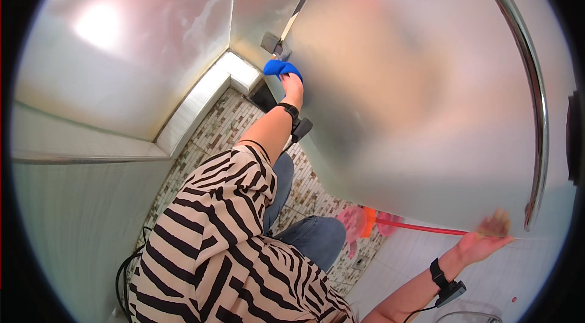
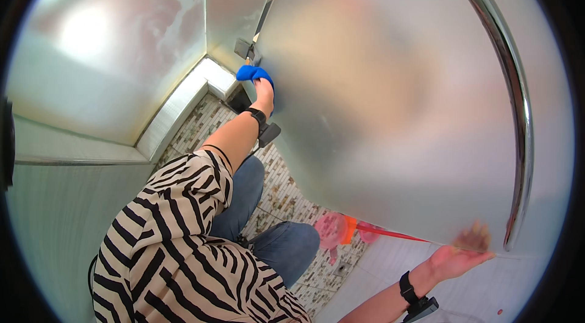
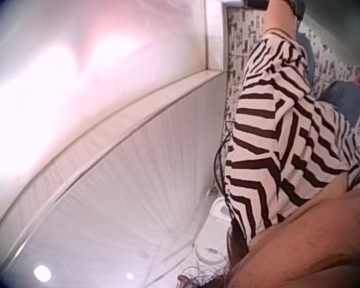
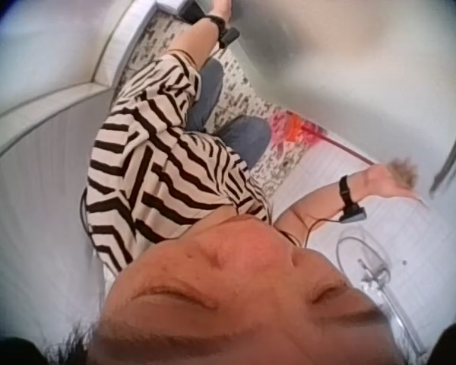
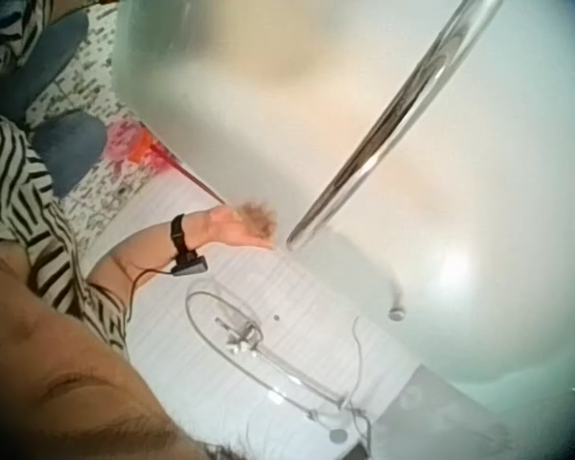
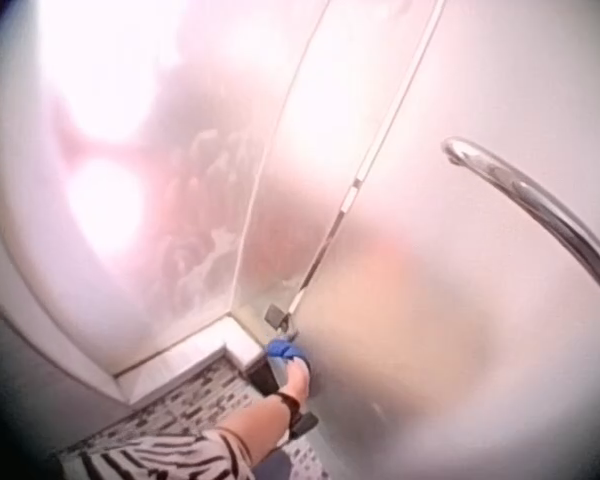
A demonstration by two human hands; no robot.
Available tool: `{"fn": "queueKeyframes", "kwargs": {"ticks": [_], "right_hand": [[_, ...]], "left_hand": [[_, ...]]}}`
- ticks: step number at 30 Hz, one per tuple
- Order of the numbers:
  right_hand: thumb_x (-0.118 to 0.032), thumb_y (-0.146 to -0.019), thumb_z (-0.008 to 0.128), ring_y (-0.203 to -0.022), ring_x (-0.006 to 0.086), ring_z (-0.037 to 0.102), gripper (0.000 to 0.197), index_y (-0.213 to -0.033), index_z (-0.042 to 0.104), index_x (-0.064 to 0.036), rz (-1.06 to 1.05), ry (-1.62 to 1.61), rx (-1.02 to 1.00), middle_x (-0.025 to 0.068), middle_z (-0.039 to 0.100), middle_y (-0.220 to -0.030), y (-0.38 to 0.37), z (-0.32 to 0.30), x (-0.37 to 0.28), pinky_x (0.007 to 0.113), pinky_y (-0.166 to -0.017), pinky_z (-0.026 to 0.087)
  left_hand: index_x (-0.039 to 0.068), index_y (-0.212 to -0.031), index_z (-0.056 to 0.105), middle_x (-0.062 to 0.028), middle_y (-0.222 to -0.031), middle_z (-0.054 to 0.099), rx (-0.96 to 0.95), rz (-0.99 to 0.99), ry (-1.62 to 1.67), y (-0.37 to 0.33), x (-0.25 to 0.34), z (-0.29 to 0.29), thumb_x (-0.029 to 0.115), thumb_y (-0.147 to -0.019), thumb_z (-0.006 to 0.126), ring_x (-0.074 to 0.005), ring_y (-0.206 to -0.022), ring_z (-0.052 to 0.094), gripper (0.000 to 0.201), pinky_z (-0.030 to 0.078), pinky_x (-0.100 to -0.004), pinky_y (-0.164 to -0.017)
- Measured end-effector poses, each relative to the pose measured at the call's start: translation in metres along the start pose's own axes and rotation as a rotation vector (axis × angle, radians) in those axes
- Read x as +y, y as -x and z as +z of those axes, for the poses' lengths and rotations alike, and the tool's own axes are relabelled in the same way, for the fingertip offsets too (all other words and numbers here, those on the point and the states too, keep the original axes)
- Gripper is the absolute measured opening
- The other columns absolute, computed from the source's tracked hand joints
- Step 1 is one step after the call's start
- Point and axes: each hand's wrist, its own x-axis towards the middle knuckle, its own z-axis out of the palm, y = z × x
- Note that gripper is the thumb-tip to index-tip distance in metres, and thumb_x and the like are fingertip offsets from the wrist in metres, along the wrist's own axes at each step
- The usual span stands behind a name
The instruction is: Wiping the frosted glass door and handle of a shower enclosure with a blue cloth.
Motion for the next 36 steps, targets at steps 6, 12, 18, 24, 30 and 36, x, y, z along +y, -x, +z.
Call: {"fn": "queueKeyframes", "kwargs": {"ticks": [6, 12, 18, 24, 30, 36], "right_hand": [[-0.046, -0.103, 0.034, -0.115, 0.0249, 0.055, 0.049, -0.117, 0.056, -0.005, -0.005, -0.015, -0.007, 0.0085, 0.059, -0.122, 0.001, 0.004, -0.005, 0.039, -0.096, 0.043], [-0.046, -0.103, 0.034, -0.118, 0.025, 0.052, 0.05, -0.12, 0.055, -0.0044, 0.026, -0.005, 0.035, 0.0084, 0.057, -0.125, 0.0, 0.003, 0.004, 0.041, -0.1, 0.041], [-0.046, -0.103, 0.033, -0.117, 0.0245, 0.051, 0.051, -0.122, 0.054, -0.0044, 0.055, -0.062, 0.024, 0.0082, 0.056, -0.125, 0.011, 0.024, 0.0, 0.041, -0.101, 0.04], [-0.047, -0.103, 0.033, -0.115, 0.0245, 0.052, 0.053, -0.123, 0.054, -0.0036, -0.001, 0.074, 0.059, 0.0078, 0.057, -0.123, 0.003, -0.004, -0.014, 0.041, -0.101, 0.04], [-0.045, -0.103, 0.033, -0.114, 0.0243, 0.054, 0.052, -0.124, 0.056, -0.0033, 0.001, 0.055, 0.057, 0.0087, 0.06, -0.122, -0.002, -0.006, -0.009, 0.041, -0.102, 0.041], [-0.043, -0.103, 0.034, -0.115, 0.0238, 0.055, 0.05, -0.125, 0.056, -0.0033, 0.01, -0.034, -0.129, 0.0088, 0.06, -0.124, -0.031, -0.051, 0.0, 0.042, -0.103, 0.041]], "left_hand": [[0.005, -0.144, 0.035, -0.0136, -0.153, 0.033, 0.233, -0.294, 0.097, -0.002, -0.082, 0.008, 0.049, -0.097, 0.027, -0.0298, -0.137, 0.035, 0.064, 0.028, -0.0342, -0.111], [0.004, -0.134, 0.046, -0.013, -0.143, 0.045, 0.07, -0.598, 0.1, 0.06, -0.198, -0.011, 0.041, -0.095, 0.036, -0.0283, -0.127, 0.045, 0.055, 0.036, -0.0371, -0.104], [0.003, -0.123, 0.058, -0.0123, -0.132, 0.056, -0.075, -0.817, 0.158, -0.021, -0.209, -0.052, 0.033, -0.092, 0.045, -0.0268, -0.116, 0.056, 0.045, 0.043, -0.04, -0.098], [0.013, -0.151, 0.023, -0.0099, -0.157, 0.023, -0.033, -0.414, 0.126, -0.053, -0.019, 0.01, 0.045, -0.097, 0.028, -0.0267, -0.143, 0.025, 0.063, 0.019, -0.0375, -0.116], [0.012, -0.152, 0.02, -0.008, -0.157, 0.024, -0.06, -0.189, -0.037, -0.055, -0.017, -0.007, 0.047, -0.097, 0.025, -0.0267, -0.143, 0.024, 0.065, 0.02, -0.036, -0.116], [0.008, -0.147, 0.029, -0.0094, -0.155, 0.03, -0.104, -0.441, 0.123, -0.092, -0.079, -0.035, 0.049, -0.097, 0.024, -0.0266, -0.141, 0.03, 0.065, 0.023, -0.0377, -0.115]]}}
